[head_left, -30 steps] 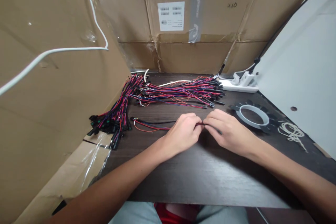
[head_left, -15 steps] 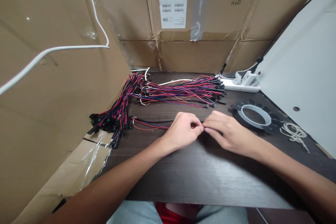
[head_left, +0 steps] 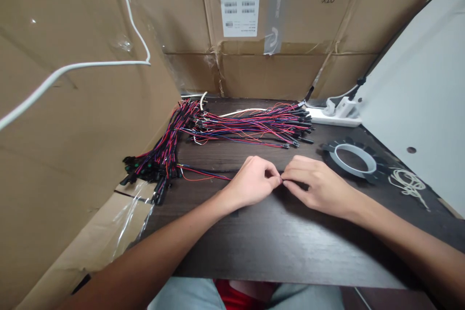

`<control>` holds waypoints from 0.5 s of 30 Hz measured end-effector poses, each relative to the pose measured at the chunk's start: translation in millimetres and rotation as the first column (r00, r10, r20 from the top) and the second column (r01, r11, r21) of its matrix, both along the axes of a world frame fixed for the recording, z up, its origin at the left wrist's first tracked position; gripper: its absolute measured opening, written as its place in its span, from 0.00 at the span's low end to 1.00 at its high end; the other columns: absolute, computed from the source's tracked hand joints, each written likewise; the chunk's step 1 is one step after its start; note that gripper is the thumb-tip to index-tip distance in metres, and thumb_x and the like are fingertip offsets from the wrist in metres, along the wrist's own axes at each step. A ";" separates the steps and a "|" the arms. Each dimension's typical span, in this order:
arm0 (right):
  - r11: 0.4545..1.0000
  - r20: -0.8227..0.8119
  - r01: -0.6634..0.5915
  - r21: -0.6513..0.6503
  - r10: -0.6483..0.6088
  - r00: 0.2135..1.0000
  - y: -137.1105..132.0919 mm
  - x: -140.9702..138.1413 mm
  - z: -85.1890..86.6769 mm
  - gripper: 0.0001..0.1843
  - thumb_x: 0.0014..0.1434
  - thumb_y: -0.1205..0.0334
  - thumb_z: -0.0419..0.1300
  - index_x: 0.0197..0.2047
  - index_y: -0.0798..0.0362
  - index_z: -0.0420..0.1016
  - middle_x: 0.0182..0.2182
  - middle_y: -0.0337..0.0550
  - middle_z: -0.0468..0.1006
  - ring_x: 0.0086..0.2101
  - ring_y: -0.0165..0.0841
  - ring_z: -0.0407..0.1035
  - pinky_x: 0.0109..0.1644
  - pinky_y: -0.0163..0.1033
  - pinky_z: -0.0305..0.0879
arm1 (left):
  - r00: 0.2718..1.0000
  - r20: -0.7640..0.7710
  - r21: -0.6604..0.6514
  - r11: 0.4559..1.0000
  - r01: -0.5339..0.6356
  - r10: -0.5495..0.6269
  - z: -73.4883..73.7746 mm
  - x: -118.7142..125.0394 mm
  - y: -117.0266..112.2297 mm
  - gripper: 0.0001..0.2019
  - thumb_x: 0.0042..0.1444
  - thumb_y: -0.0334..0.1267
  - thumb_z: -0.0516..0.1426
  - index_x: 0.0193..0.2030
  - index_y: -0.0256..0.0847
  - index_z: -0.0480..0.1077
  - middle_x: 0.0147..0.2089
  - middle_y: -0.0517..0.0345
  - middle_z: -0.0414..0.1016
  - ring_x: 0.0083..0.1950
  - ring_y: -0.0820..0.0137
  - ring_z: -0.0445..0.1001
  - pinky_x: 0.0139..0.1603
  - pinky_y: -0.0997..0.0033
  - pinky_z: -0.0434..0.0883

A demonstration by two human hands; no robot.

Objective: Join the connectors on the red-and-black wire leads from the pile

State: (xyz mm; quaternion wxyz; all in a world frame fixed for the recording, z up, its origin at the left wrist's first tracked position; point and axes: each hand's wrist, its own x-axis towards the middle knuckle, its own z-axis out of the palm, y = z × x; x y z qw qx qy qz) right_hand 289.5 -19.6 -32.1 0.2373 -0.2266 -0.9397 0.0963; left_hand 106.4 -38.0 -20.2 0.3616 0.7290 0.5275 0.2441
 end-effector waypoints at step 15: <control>0.999 -0.072 -0.026 0.020 0.027 0.997 5.1 0.6 -2.8 0.10 0.62 0.71 0.53 0.34 0.56 0.75 0.29 0.45 0.76 0.30 0.32 0.66 0.37 0.40 0.64 | 0.997 -0.067 -0.010 0.999 0.042 -0.043 -2.0 -2.3 1.2 0.07 0.54 0.31 0.56 0.31 0.36 0.77 0.28 0.59 0.77 0.30 0.73 0.71 0.34 0.75 0.63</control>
